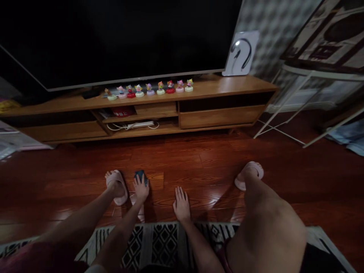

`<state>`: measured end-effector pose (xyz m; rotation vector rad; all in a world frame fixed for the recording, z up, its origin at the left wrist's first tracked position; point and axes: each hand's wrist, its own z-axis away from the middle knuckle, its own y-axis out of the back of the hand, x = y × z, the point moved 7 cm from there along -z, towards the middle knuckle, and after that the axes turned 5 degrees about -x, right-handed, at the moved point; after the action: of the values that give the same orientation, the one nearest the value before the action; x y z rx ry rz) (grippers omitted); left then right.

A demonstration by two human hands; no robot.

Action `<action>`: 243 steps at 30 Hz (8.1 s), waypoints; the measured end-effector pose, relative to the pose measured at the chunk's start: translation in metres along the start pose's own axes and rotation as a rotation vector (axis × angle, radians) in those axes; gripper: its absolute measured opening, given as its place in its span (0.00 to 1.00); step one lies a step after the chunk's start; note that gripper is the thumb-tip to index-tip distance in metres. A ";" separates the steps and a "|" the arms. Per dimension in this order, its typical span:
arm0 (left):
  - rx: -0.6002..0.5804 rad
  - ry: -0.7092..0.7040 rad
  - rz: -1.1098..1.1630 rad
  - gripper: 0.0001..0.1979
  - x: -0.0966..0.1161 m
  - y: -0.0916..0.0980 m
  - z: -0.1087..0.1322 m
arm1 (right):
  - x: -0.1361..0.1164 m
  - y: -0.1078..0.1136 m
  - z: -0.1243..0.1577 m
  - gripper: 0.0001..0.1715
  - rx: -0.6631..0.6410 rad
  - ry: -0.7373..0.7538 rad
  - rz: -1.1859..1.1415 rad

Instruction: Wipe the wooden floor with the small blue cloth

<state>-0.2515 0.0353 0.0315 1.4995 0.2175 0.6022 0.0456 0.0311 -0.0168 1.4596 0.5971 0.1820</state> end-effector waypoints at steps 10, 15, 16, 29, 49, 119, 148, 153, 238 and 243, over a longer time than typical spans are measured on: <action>-0.095 -0.345 0.072 0.32 0.112 -0.048 0.021 | 0.000 0.007 0.001 0.40 0.021 0.012 0.063; 0.000 -0.135 0.069 0.34 0.017 0.006 -0.020 | 0.002 0.005 0.001 0.41 0.016 0.005 0.081; 0.024 -0.094 0.067 0.35 -0.001 0.015 -0.025 | 0.002 0.005 0.001 0.40 0.013 0.005 0.084; -0.030 -0.354 0.107 0.32 0.133 -0.060 0.034 | -0.001 0.012 0.005 0.41 0.106 0.060 0.072; 0.136 0.106 0.060 0.36 -0.122 0.054 -0.062 | 0.006 -0.011 -0.001 0.42 0.079 0.027 0.066; -0.013 -0.198 -0.048 0.33 0.111 -0.063 -0.007 | 0.151 0.013 -0.005 0.36 0.203 -0.157 0.055; 0.046 -0.226 0.100 0.35 0.095 -0.059 -0.019 | 0.144 0.020 -0.008 0.39 0.180 -0.178 0.045; 0.087 -0.110 0.081 0.41 0.065 -0.052 -0.002 | 0.143 0.020 -0.008 0.38 0.233 -0.152 0.051; 0.077 -0.173 0.171 0.37 0.138 -0.092 0.043 | 0.132 0.032 -0.019 0.37 0.289 -0.246 0.046; -0.031 -0.287 0.223 0.37 0.195 -0.131 0.065 | 0.104 0.018 -0.029 0.43 0.324 -0.202 -0.061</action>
<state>-0.0247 0.0814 -0.0455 1.5712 -0.1815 0.5555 0.1236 0.1069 -0.0276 1.7448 0.5207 -0.1155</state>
